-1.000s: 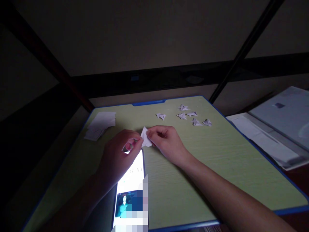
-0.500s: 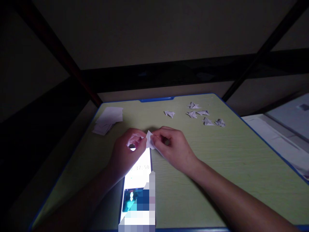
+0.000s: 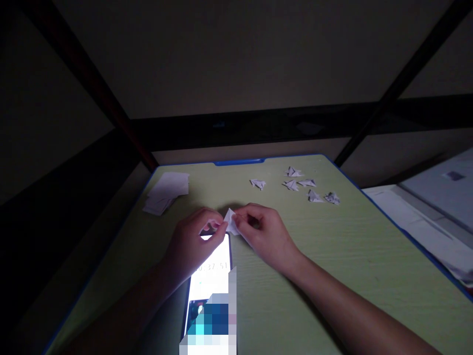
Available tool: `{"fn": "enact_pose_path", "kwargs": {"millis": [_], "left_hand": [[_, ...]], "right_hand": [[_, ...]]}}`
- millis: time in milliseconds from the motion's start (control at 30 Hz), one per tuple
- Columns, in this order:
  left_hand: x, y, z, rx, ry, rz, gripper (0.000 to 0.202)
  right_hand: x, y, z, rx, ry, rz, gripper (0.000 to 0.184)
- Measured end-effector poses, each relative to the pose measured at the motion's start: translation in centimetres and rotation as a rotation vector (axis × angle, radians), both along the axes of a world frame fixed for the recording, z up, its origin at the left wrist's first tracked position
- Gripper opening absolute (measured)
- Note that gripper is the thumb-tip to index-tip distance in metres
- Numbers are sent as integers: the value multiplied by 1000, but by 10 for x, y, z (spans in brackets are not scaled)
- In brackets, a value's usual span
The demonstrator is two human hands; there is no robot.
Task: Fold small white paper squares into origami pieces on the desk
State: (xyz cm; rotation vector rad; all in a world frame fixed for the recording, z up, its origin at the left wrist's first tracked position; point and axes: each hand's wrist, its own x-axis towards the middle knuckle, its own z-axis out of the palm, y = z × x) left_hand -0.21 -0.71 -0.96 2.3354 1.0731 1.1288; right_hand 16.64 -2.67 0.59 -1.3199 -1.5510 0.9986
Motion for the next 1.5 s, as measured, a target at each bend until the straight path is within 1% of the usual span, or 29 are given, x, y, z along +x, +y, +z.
{"fn": "enact_pose_path", "kwargs": {"millis": [67, 167, 300, 400, 467, 600, 733, 867, 1067, 1200, 1333, 1433, 1500], "left_hand": [[-1, 0, 1, 14, 6, 5, 4], [0, 0, 0, 10, -36, 44, 6], [4, 0, -5, -93, -113, 85, 6], [6, -1, -6, -124, -132, 51, 6], [6, -1, -5, -120, -124, 34, 5], [6, -2, -3, -90, -126, 47, 4], [6, -2, -3, -97, -120, 52, 5], [5, -2, -3, -47, -116, 52, 5], [3, -4, -2, -41, -79, -20, 7], [2, -4, -1, 3, -37, -55, 8], [2, -3, 1, -1, -14, -106, 7], [4, -4, 0, -19, -66, -124, 7], [7, -5, -2, -85, -136, -110, 7]], "right_hand": [[0, 0, 0, -6, 16, -7, 17], [-1, 1, -1, -8, 11, -6, 17], [-2, 1, -3, 2, -17, -4, 17], [-2, 1, -2, -6, -4, -14, 17], [-2, 1, -1, -14, 16, -13, 17], [-1, 2, -1, -47, 80, 4, 20], [-1, 3, -3, -75, 116, 10, 19], [-1, 4, -4, -80, 149, -5, 18], [1, 5, -5, -86, 187, -35, 21], [1, 4, -4, -84, 180, -10, 22], [0, 3, -3, -79, 185, 11, 22], [1, 4, -2, -82, 177, 41, 22], [2, 4, -2, -86, 154, 67, 21]]}}
